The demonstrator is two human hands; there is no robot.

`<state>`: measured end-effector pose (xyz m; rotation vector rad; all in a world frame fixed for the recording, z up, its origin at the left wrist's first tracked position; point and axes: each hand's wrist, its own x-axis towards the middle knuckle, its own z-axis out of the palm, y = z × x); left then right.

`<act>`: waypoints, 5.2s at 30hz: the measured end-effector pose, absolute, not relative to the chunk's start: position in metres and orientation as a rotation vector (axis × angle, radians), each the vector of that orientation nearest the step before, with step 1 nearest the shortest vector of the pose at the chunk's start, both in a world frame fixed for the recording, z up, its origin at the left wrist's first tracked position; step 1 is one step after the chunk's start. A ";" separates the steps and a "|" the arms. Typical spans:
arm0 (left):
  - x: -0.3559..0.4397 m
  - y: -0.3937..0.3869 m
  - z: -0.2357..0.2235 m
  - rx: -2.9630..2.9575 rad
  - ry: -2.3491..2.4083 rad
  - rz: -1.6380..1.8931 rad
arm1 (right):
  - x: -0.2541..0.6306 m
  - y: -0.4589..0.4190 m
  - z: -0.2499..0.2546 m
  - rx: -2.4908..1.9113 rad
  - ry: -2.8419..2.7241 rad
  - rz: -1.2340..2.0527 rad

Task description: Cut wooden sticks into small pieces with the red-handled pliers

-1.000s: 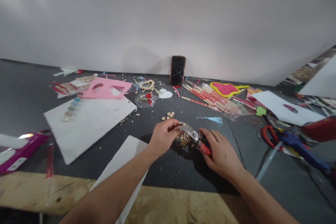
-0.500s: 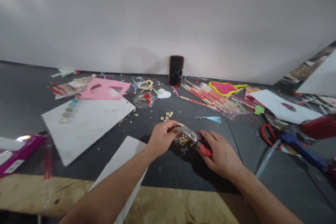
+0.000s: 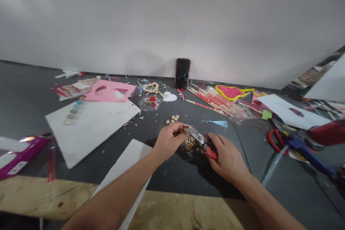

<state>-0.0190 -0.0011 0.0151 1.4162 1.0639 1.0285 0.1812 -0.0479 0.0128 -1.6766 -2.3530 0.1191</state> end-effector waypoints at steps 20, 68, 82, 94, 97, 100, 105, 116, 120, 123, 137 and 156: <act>-0.019 -0.001 0.014 1.457 1.134 0.993 | 0.185 -0.046 0.015 -1.617 -2.420 0.154; -0.022 0.000 0.009 1.467 1.079 0.923 | 0.186 -0.048 0.016 -1.669 -2.414 0.204; -0.019 0.000 0.012 1.365 1.081 1.046 | 0.180 -0.047 0.013 -1.724 -2.389 0.030; -0.022 0.002 0.011 1.474 1.067 0.947 | 0.185 -0.047 0.014 -1.635 -2.440 0.210; -0.022 0.001 0.011 1.462 1.066 0.945 | 0.185 -0.048 0.014 -1.626 -2.428 0.243; -0.022 0.000 0.012 1.460 1.067 0.954 | 0.184 -0.050 0.016 -1.653 -2.413 0.254; -0.021 -0.002 0.011 1.437 1.050 0.981 | 0.180 -0.052 0.019 -1.733 -2.396 0.197; -0.020 -0.001 0.014 1.451 1.113 1.018 | 0.181 -0.048 0.014 -1.673 -2.390 0.128; -0.022 0.000 0.015 1.497 1.124 0.978 | 0.182 -0.045 0.014 -1.671 -2.410 0.122; -0.024 0.001 0.013 1.494 1.072 0.934 | 0.183 -0.045 0.015 -1.653 -2.426 0.132; -0.025 0.002 0.015 1.435 1.007 0.848 | 0.185 -0.050 0.017 -1.691 -2.420 0.199; -0.023 0.003 0.011 1.473 1.085 0.931 | 0.183 -0.046 0.013 -1.689 -2.424 0.138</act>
